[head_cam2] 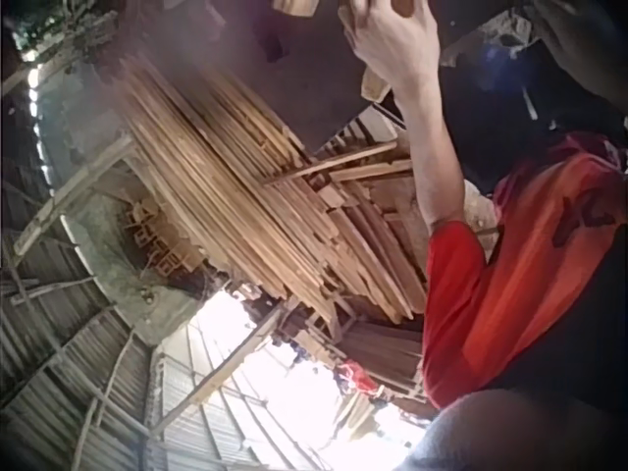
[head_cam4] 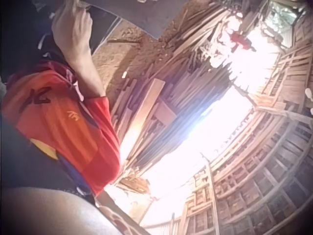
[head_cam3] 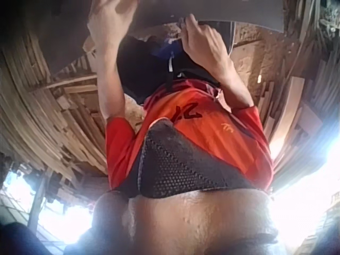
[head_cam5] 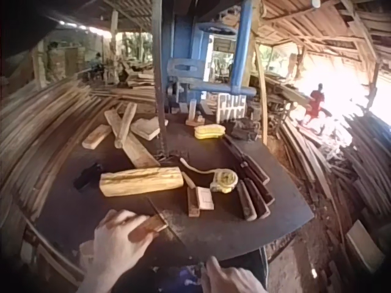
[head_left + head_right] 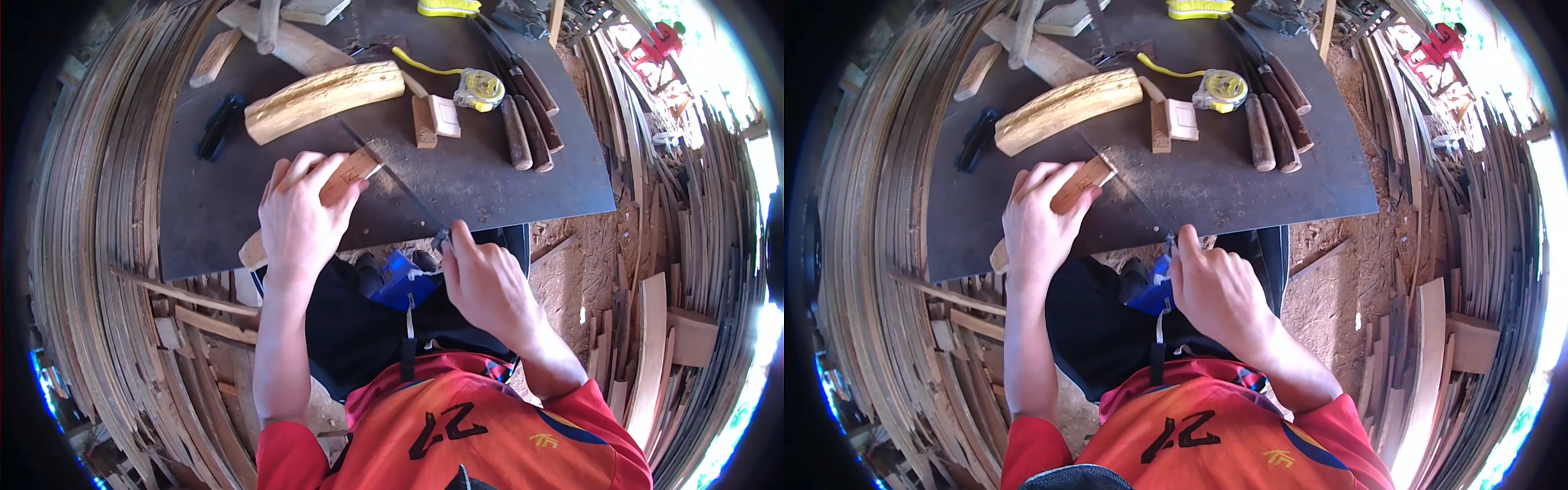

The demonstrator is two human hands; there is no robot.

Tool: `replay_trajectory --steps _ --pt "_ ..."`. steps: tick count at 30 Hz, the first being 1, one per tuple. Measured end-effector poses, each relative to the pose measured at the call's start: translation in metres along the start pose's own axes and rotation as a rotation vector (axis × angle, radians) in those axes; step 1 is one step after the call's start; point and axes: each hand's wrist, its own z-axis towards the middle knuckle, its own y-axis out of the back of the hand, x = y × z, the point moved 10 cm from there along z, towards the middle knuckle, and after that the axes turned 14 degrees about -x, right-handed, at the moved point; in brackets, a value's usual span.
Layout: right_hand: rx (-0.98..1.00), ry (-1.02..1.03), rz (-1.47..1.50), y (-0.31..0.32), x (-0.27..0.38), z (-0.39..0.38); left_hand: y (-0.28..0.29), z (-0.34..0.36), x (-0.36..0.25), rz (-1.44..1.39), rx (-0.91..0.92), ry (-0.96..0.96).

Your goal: Shaping a small piece of wood using a hand file at a workbench.

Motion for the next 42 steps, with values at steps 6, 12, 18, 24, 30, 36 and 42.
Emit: replay_trajectory --steps 6,12,18,24,30,36,42 --pt "0.003 0.012 -0.038 -0.004 0.002 0.014 -0.005 0.0 -0.002 0.064 0.023 -0.019" --pt "0.049 -0.014 -0.026 0.01 0.009 -0.014 -0.002 -0.005 0.001 0.093 -0.005 -0.003" --pt "0.004 0.006 -0.021 -0.001 0.014 0.014 -0.003 -0.007 -0.001 0.081 0.03 0.009" --pt "0.101 -0.088 -0.005 0.019 -0.013 -0.018 -0.004 -0.003 -0.008 0.058 0.018 -0.048" --pt "-0.065 0.043 0.05 0.001 0.001 0.01 -0.008 -0.003 -0.002 0.095 0.025 -0.027" --pt "0.098 -0.05 0.024 0.019 -0.01 -0.025 -0.003 -0.011 0.001 0.101 0.016 -0.009" --pt "0.024 -0.071 0.095 -0.011 -0.006 0.005 -0.015 -0.004 -0.001 0.05 0.037 -0.018"
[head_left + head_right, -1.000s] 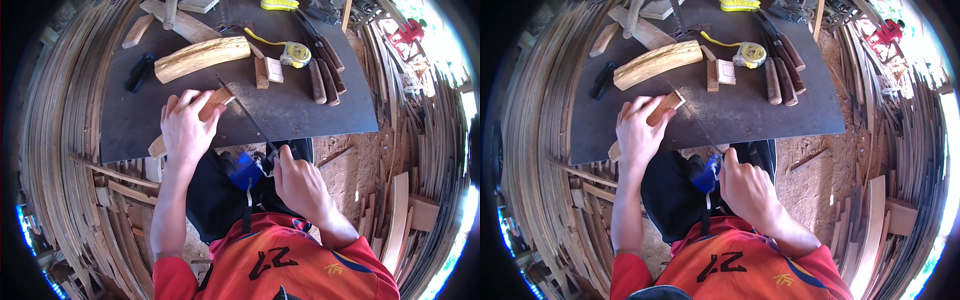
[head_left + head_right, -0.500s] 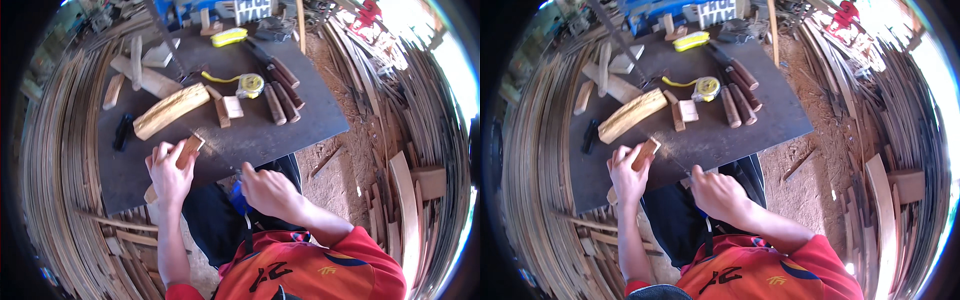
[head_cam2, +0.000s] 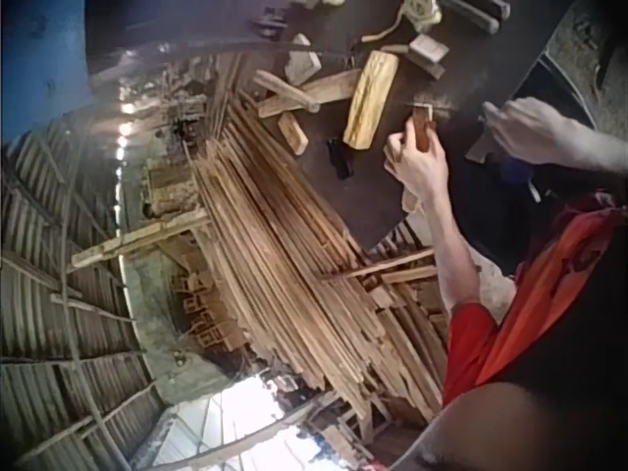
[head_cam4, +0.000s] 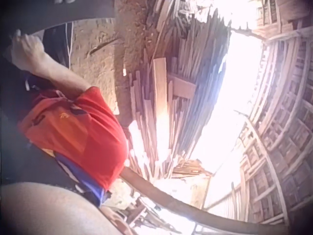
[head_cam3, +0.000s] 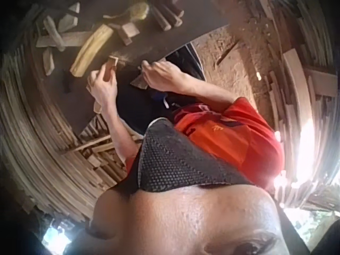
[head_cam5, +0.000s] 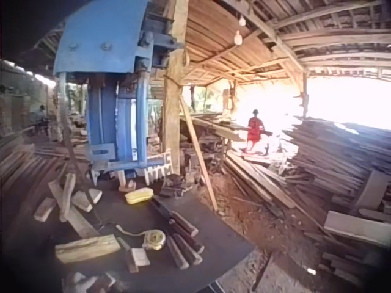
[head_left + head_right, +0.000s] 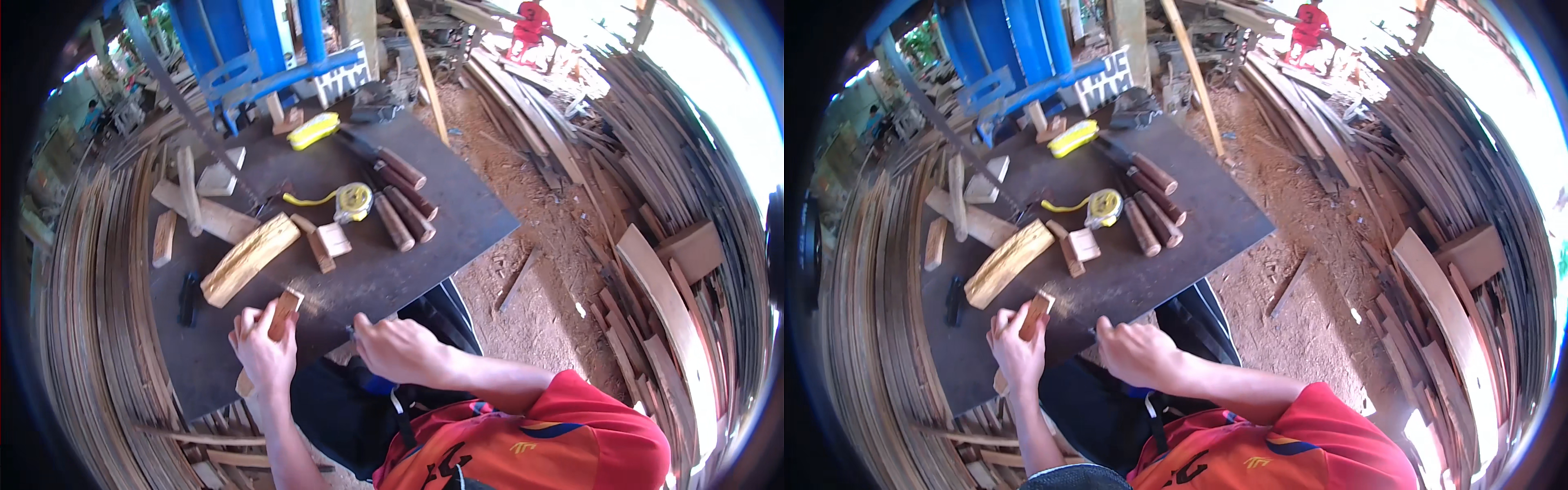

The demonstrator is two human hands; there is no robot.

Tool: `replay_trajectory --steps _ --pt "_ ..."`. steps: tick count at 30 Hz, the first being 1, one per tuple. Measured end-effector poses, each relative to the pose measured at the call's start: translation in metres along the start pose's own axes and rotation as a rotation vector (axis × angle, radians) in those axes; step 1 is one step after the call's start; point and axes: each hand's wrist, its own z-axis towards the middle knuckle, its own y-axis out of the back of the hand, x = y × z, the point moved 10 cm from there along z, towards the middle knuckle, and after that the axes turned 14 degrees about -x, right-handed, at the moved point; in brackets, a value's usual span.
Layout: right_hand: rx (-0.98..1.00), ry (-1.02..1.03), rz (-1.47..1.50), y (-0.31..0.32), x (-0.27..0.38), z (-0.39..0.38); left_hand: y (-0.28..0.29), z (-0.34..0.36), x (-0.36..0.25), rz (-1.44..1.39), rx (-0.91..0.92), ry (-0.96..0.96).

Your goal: Shaping a small piece of wood using a hand file at a workbench.

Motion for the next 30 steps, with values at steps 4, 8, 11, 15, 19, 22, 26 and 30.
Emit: replay_trajectory --steps 4,8,11,15,19,22,26,30 --pt "0.021 0.018 0.004 0.025 -0.005 -0.018 0.008 -0.003 0.004 0.053 -0.024 0.044" --pt "-0.006 0.067 -0.054 0.031 -0.002 -0.026 0.008 -0.002 0.008 -0.008 -0.011 -0.018" --pt "-0.092 0.124 -0.099 0.019 0.003 -0.004 -0.001 0.0 -0.002 -0.035 -0.014 -0.019" --pt "-0.021 0.15 -0.113 0.012 0.006 -0.013 0.01 -0.005 0.001 0.026 -0.023 0.038" --pt "0.121 -0.003 -0.144 0.032 -0.002 -0.033 0.008 -0.003 0.005 0.021 -0.05 0.032" --pt "0.033 0.082 -0.095 0.021 0.01 -0.008 0.007 -0.001 0.005 -0.009 -0.004 -0.008" --pt "-0.013 0.14 -0.087 0.012 0.011 0.007 0.009 -0.002 -0.003 0.029 -0.058 0.017" --pt "0.047 0.052 -0.08 0.031 -0.004 -0.024 0.007 -0.006 0.005 0.04 -0.061 0.064"
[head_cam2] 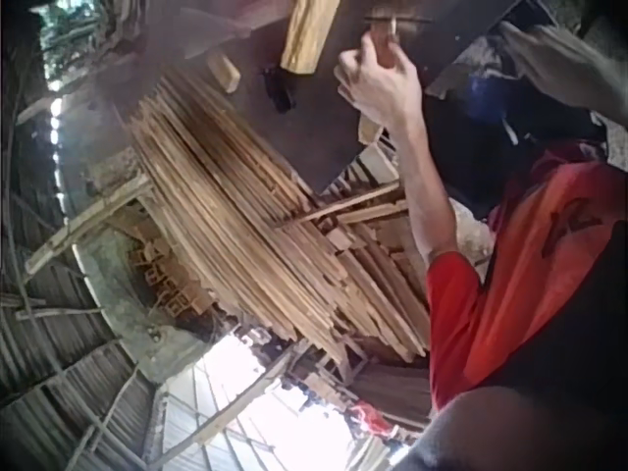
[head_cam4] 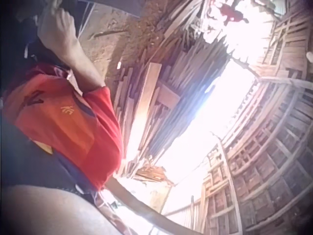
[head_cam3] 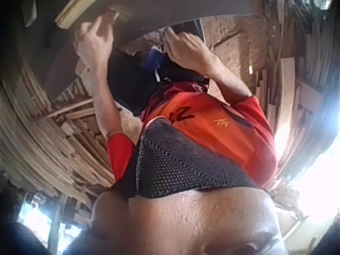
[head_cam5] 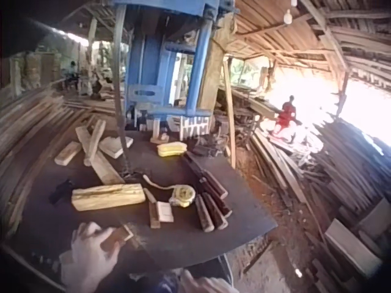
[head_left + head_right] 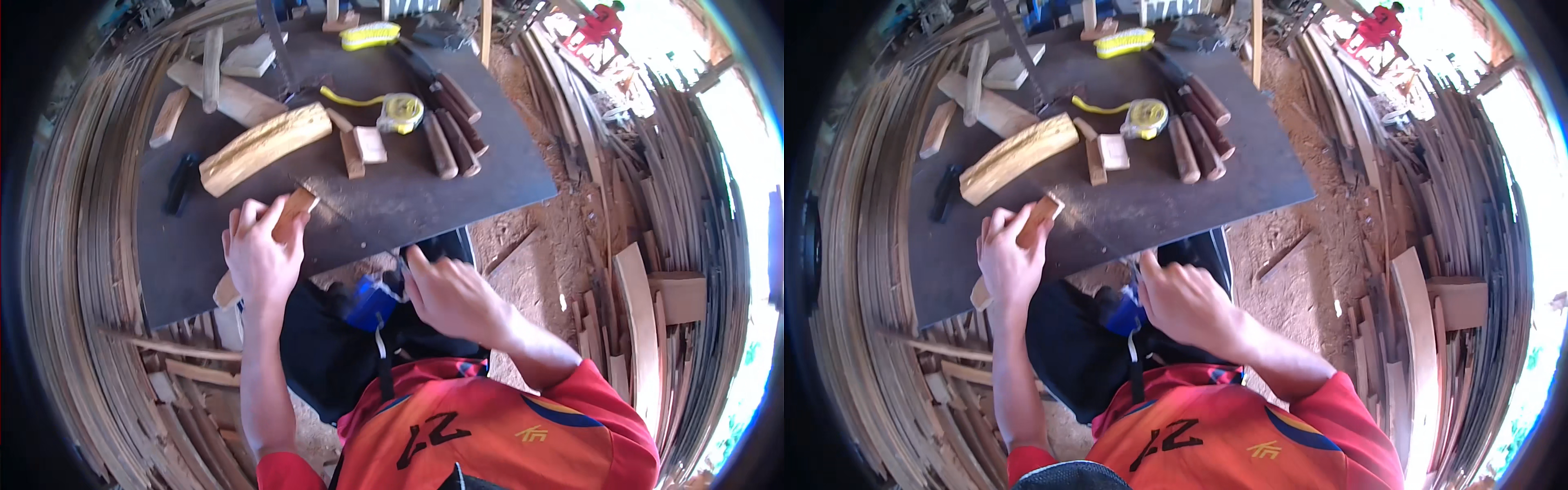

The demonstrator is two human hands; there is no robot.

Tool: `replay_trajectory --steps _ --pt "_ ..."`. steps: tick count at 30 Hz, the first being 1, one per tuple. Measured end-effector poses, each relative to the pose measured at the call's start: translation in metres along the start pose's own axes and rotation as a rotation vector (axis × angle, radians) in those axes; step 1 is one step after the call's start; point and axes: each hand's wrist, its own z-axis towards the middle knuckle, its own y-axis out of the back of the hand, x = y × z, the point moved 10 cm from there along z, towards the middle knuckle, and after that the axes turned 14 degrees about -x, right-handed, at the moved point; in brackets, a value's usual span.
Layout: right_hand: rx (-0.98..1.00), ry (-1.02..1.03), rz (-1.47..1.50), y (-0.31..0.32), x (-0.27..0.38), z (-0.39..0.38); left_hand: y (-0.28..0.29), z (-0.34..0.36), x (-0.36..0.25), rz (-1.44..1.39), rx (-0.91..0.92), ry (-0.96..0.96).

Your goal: Shaping a small piece of wood using a hand file at a workbench.

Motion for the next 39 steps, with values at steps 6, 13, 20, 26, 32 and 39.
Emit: replay_trajectory --steps 6,13,20,26,32,39 --pt "-0.005 0.022 0.129 -0.016 0.007 0.02 -0.005 0.005 -0.004 -0.086 0.069 -0.044" --pt "-0.034 0.015 0.064 -0.003 0.0 -0.003 -0.001 0.002 -0.001 0.038 0.014 0.027" --pt "-0.001 -0.022 0.108 0.008 -0.006 0.006 -0.001 0.006 0.0 0.014 -0.024 -0.016" --pt "0.023 0.062 0.089 -0.011 0.014 -0.001 -0.002 0.002 -0.003 -0.01 0.008 -0.026" --pt "0.036 0.015 0.121 -0.013 0.022 0.007 -0.003 0.005 -0.003 -0.005 -0.016 -0.056" --pt "0.064 0.013 0.132 -0.01 0.01 0.023 0.005 0.005 -0.005 -0.011 -0.035 -0.09"
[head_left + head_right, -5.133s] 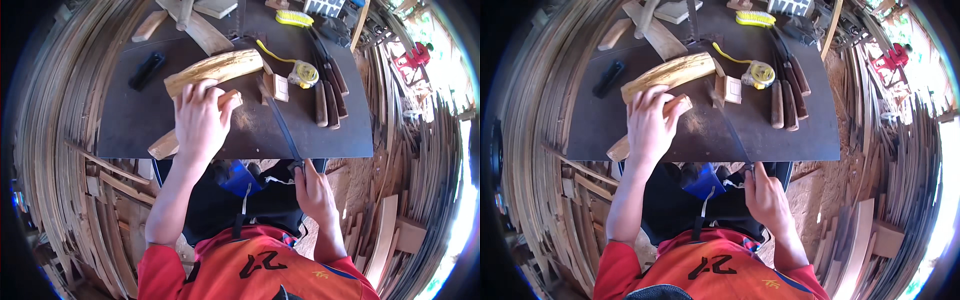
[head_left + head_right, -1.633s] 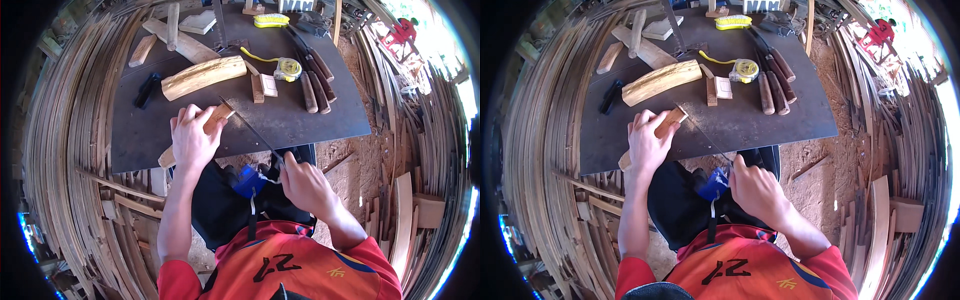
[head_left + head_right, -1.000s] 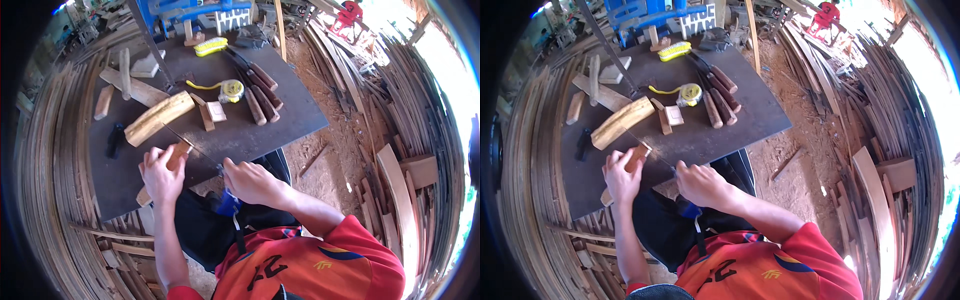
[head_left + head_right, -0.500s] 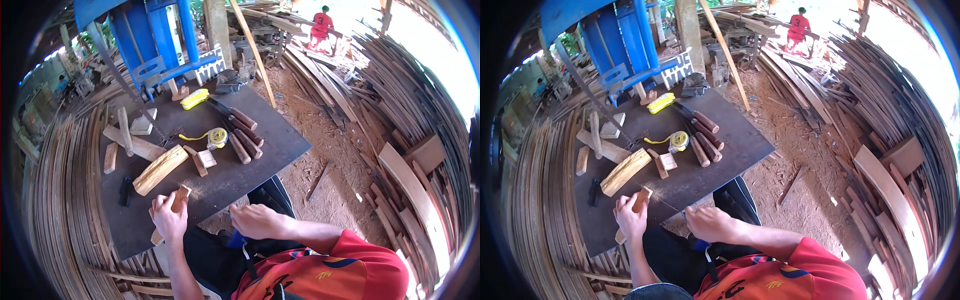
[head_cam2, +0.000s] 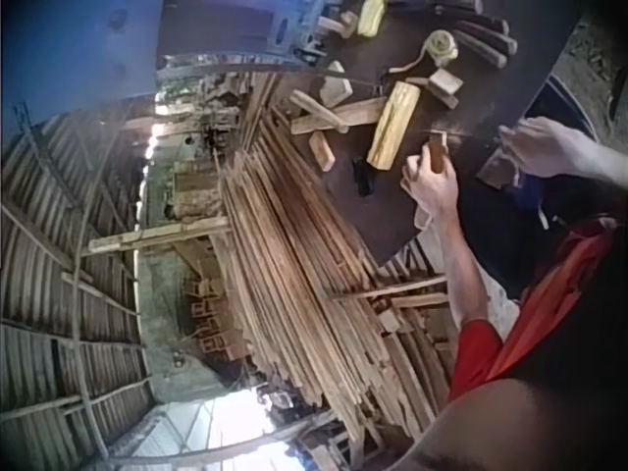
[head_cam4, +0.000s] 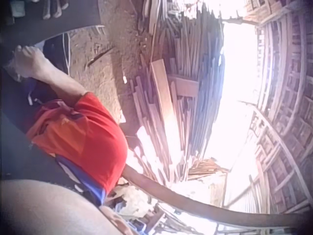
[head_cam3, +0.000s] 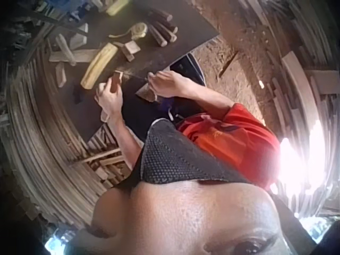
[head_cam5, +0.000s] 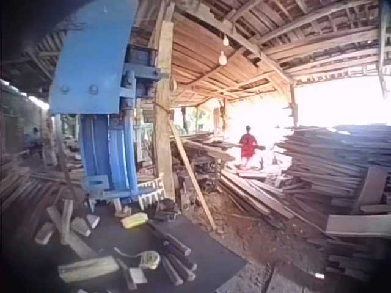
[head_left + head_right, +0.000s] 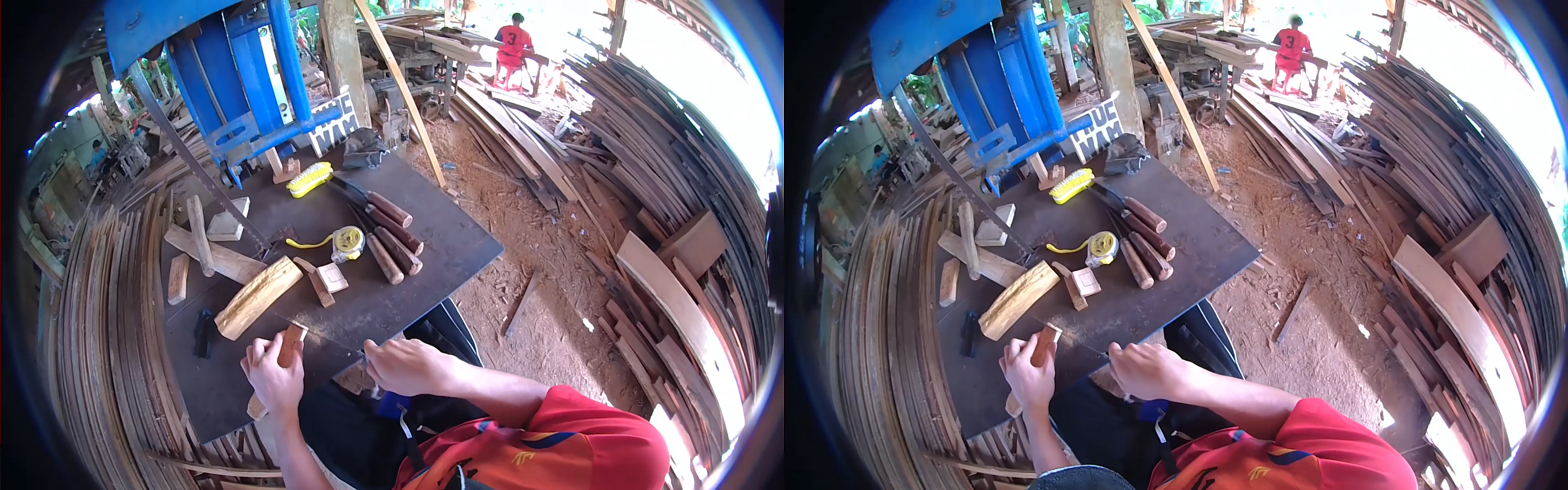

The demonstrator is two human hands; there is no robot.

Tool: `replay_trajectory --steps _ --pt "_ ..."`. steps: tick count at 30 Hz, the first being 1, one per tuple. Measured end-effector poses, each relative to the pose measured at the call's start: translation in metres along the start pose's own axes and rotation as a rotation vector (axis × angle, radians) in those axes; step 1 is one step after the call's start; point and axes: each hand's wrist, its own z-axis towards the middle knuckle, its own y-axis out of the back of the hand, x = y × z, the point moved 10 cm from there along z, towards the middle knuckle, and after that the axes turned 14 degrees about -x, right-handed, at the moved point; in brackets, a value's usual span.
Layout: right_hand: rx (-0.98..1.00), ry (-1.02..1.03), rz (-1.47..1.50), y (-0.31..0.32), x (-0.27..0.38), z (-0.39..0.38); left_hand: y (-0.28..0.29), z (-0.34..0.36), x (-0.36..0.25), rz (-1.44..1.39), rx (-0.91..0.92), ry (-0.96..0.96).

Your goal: Shaping a small piece of wood using a hand file at a workbench.

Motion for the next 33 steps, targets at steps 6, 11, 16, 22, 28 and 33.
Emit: replay_trajectory --steps 6,11,16,22,28,33 --pt "-0.144 0.079 -0.052 -0.008 0.007 0.016 -0.002 -0.001 -0.005 0.045 0.004 0.052" --pt "0.023 -0.012 -0.078 0.01 0.005 -0.019 0.004 -0.007 0.002 0.067 0.01 0.057" --pt "-0.051 0.021 -0.04 0.002 0.001 -0.005 -0.002 0.002 -0.006 -0.022 0.065 -0.018" --pt "-0.118 0.107 -0.15 -0.013 0.004 -0.001 -0.004 -0.005 0.0 0.016 0.044 0.014" --pt "0.015 -0.009 0.041 0.002 -0.011 -0.018 -0.002 -0.002 -0.007 -0.031 0.071 -0.073" --pt "-0.1 0.04 0.018 -0.024 0.002 0.015 -0.006 0.003 -0.012 -0.02 0.107 -0.049"
